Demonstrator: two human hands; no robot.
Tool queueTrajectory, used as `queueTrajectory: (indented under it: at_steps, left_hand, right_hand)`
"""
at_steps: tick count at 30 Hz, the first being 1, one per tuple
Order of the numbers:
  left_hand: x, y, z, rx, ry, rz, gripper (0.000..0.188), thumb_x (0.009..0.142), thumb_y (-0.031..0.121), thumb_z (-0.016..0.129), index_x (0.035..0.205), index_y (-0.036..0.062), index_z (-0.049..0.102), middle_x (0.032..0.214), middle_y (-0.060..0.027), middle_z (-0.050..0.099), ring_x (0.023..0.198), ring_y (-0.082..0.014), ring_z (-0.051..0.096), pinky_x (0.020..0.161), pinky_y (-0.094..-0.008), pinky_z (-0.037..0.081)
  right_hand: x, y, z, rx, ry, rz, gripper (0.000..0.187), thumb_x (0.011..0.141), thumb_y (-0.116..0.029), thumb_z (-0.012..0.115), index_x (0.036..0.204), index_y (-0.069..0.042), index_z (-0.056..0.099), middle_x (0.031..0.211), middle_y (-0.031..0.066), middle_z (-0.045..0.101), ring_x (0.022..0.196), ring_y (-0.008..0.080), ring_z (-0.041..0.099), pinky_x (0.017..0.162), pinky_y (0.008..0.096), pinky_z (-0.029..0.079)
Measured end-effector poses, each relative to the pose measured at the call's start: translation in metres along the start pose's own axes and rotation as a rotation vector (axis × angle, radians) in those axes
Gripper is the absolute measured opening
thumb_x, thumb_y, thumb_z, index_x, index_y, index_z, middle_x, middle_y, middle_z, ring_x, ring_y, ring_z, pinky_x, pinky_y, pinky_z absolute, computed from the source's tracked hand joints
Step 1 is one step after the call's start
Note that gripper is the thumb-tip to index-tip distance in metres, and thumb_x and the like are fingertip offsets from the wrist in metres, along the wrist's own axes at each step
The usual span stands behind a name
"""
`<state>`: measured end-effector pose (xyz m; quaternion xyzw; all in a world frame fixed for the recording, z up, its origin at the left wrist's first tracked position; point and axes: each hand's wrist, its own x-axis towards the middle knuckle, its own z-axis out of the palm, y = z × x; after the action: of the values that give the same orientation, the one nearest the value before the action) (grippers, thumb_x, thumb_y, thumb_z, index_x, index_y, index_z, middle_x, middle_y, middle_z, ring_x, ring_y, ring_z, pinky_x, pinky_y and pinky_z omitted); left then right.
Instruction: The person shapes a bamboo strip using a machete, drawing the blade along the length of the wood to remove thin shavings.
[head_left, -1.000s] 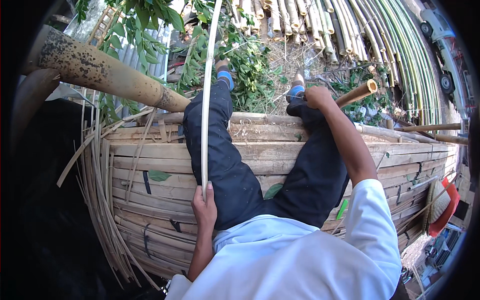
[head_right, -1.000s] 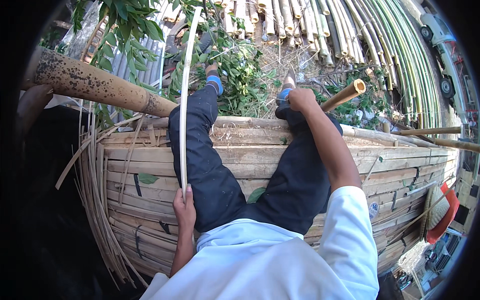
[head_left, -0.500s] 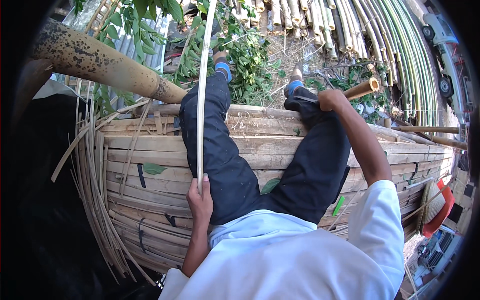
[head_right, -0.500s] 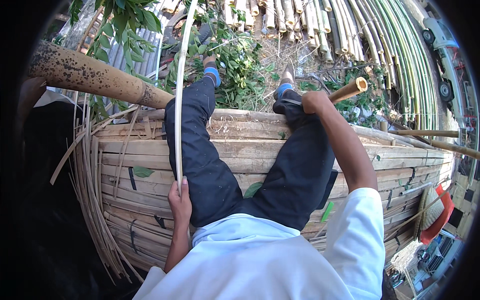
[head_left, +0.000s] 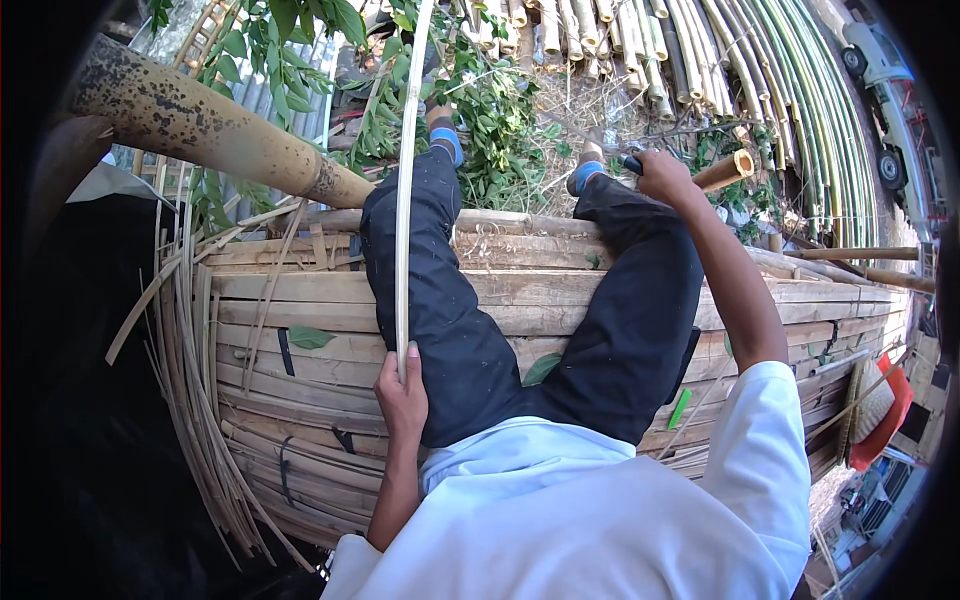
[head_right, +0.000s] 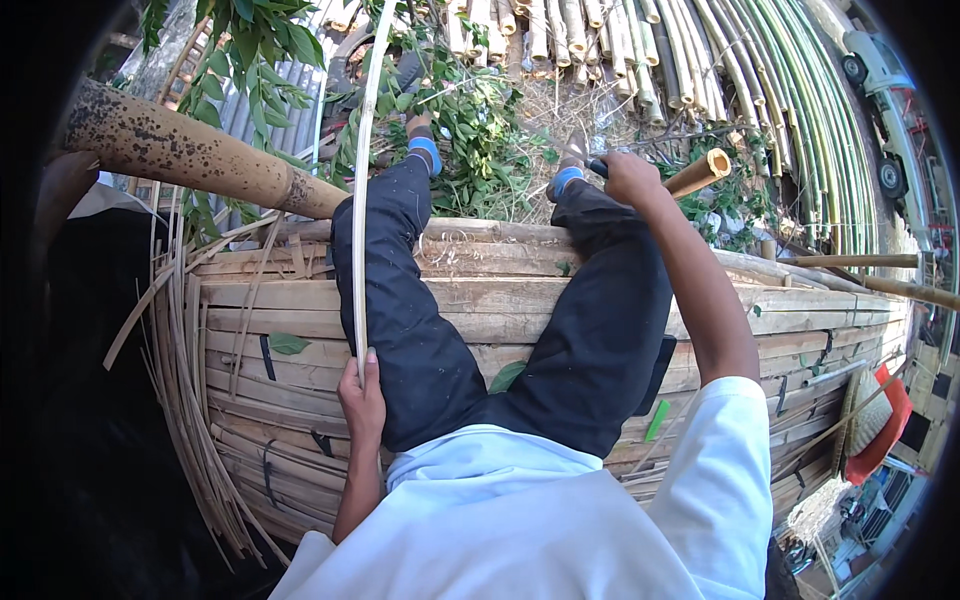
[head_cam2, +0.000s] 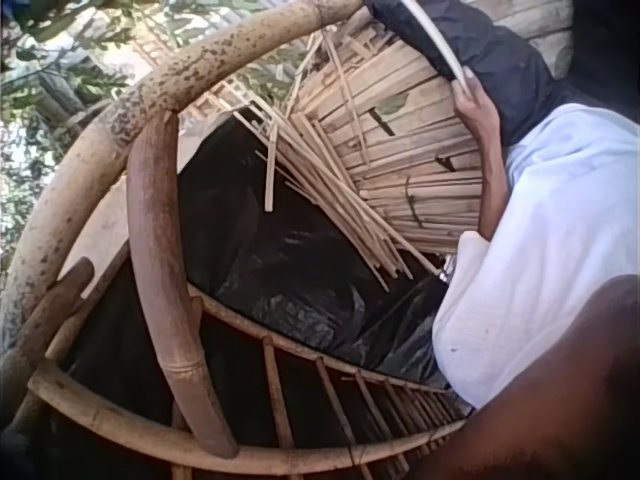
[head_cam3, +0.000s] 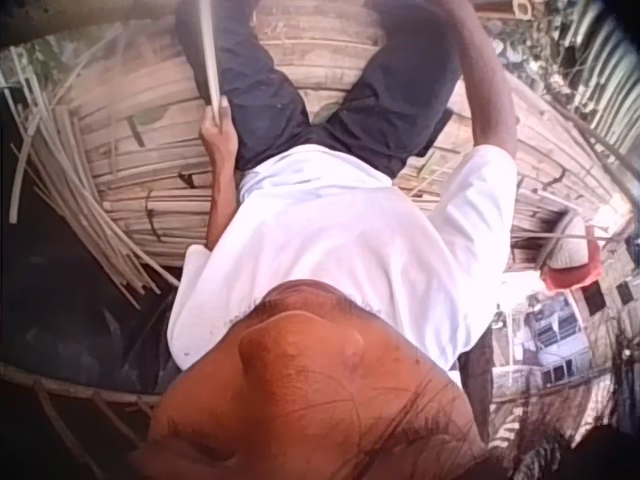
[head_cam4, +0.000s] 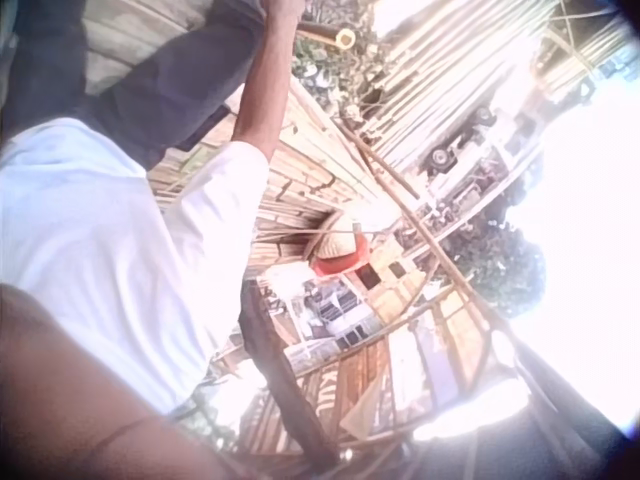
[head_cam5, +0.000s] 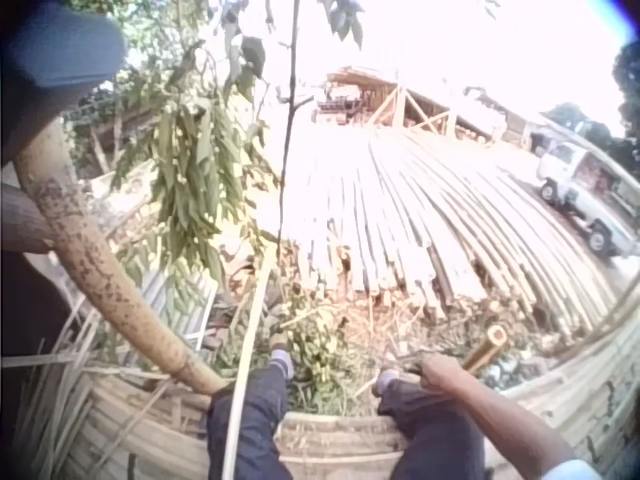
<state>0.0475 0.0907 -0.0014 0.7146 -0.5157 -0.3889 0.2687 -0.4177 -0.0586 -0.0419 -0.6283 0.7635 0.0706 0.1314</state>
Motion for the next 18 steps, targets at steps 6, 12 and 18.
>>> queueTrajectory:
  at_steps: [6,12,18]
  left_hand:
    - [0.001,-0.016,-0.003,0.013,-0.005,0.002,0.041,0.097,0.032,0.055,0.071,0.0003,0.048,0.055,-0.0057,0.038,0.053,-0.0128,0.036,0.049,-0.0341,0.032]
    - [0.005,-0.011,0.002,0.002,-0.061,0.02,0.04,0.097,0.031,0.054,0.072,0.0004,0.048,0.056,-0.0033,0.038,0.055,-0.0098,0.035,0.049,-0.0314,0.032]
    - [0.005,-0.014,0.002,-0.103,-0.08,-0.036,0.039,0.099,0.031,0.052,0.073,0.0027,0.048,0.06,0.0041,0.033,0.057,-0.0062,0.03,0.05,-0.0265,0.027]
  right_hand:
    - [-0.003,-0.012,0.003,-0.556,-0.294,-0.128,0.022,0.083,-0.015,0.056,0.098,-0.009,0.071,0.097,0.0148,0.07,0.093,0.0301,0.067,0.073,0.0449,0.054]
    - [-0.025,0.009,0.008,-0.57,-0.102,-0.039,0.015,0.081,-0.016,0.06,0.084,-0.009,0.073,0.09,0.0088,0.071,0.087,0.0215,0.069,0.067,0.0363,0.054]
    - [-0.037,-0.025,-0.046,-0.077,-0.007,-0.091,0.018,0.077,-0.014,0.058,0.091,-0.008,0.069,0.085,0.0135,0.069,0.081,0.0313,0.067,0.069,0.0434,0.054]
